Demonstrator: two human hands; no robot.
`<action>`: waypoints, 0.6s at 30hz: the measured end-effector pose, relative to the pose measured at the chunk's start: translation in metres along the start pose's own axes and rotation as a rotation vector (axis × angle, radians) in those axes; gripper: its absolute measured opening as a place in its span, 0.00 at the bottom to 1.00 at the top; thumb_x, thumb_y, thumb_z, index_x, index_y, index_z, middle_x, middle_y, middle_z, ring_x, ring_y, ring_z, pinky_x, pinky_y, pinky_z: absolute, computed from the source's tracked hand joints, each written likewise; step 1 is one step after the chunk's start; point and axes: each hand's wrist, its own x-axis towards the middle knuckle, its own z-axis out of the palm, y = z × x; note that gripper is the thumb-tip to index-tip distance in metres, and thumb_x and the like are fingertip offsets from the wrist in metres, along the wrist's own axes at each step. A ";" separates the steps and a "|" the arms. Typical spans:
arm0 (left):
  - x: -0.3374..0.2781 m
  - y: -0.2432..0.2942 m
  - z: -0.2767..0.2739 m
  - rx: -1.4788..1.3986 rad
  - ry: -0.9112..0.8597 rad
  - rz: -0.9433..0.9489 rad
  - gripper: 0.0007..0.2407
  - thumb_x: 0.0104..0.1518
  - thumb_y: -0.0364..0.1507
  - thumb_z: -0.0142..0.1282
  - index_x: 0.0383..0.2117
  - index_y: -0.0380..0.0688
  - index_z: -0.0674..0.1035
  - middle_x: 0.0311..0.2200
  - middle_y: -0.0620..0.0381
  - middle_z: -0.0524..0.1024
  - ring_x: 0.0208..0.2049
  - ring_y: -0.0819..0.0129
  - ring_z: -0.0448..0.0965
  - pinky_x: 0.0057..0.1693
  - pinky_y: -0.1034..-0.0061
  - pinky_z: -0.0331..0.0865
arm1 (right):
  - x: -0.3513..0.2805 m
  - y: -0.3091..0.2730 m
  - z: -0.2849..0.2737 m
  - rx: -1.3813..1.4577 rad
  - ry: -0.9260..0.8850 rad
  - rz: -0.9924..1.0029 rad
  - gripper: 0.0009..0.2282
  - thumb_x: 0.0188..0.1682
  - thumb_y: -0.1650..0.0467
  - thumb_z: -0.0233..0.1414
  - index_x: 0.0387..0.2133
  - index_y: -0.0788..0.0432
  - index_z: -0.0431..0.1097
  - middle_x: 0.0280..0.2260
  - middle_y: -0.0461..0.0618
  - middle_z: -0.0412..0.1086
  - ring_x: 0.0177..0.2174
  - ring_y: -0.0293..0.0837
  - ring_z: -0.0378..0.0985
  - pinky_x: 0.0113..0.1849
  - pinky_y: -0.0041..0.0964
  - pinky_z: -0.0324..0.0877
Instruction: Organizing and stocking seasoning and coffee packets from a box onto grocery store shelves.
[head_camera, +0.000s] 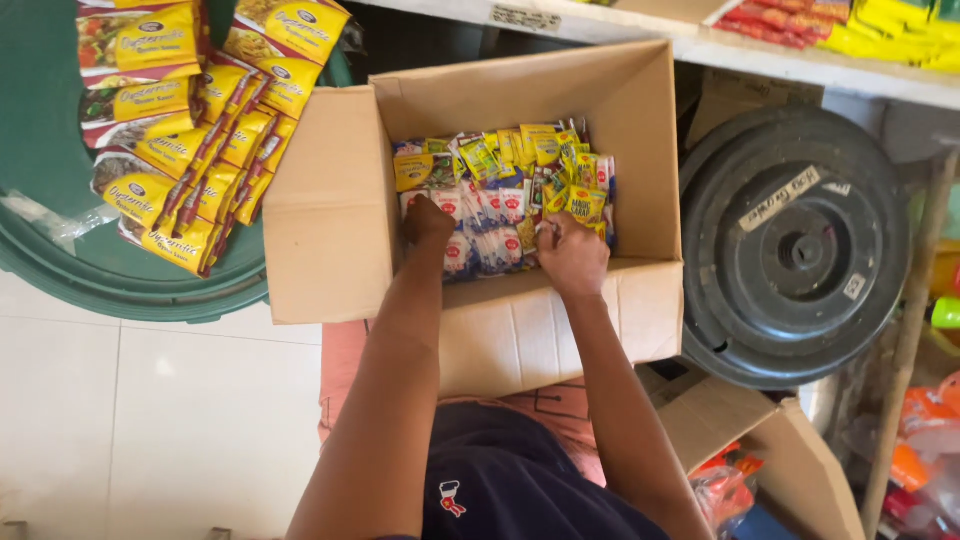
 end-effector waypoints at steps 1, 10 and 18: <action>-0.006 0.003 -0.005 -0.014 0.006 -0.007 0.23 0.50 0.31 0.65 0.53 0.43 0.73 0.53 0.42 0.75 0.55 0.47 0.76 0.58 0.57 0.72 | 0.000 -0.001 0.000 -0.002 -0.002 -0.016 0.04 0.47 0.66 0.58 0.32 0.51 0.77 0.27 0.54 0.77 0.27 0.57 0.81 0.32 0.52 0.75; 0.012 0.008 0.021 0.278 0.193 0.165 0.36 0.38 0.42 0.75 0.54 0.42 0.70 0.46 0.46 0.78 0.47 0.52 0.79 0.52 0.62 0.75 | 0.002 0.001 0.000 -0.064 -0.012 0.009 0.04 0.47 0.65 0.59 0.31 0.49 0.78 0.22 0.54 0.75 0.24 0.55 0.80 0.28 0.51 0.74; 0.032 -0.009 0.047 0.004 0.216 -0.053 0.07 0.61 0.26 0.50 0.42 0.46 0.79 0.41 0.44 0.82 0.42 0.48 0.83 0.45 0.56 0.78 | 0.001 -0.002 0.000 0.017 -0.013 0.044 0.03 0.46 0.66 0.58 0.30 0.49 0.77 0.22 0.51 0.76 0.23 0.53 0.80 0.28 0.49 0.74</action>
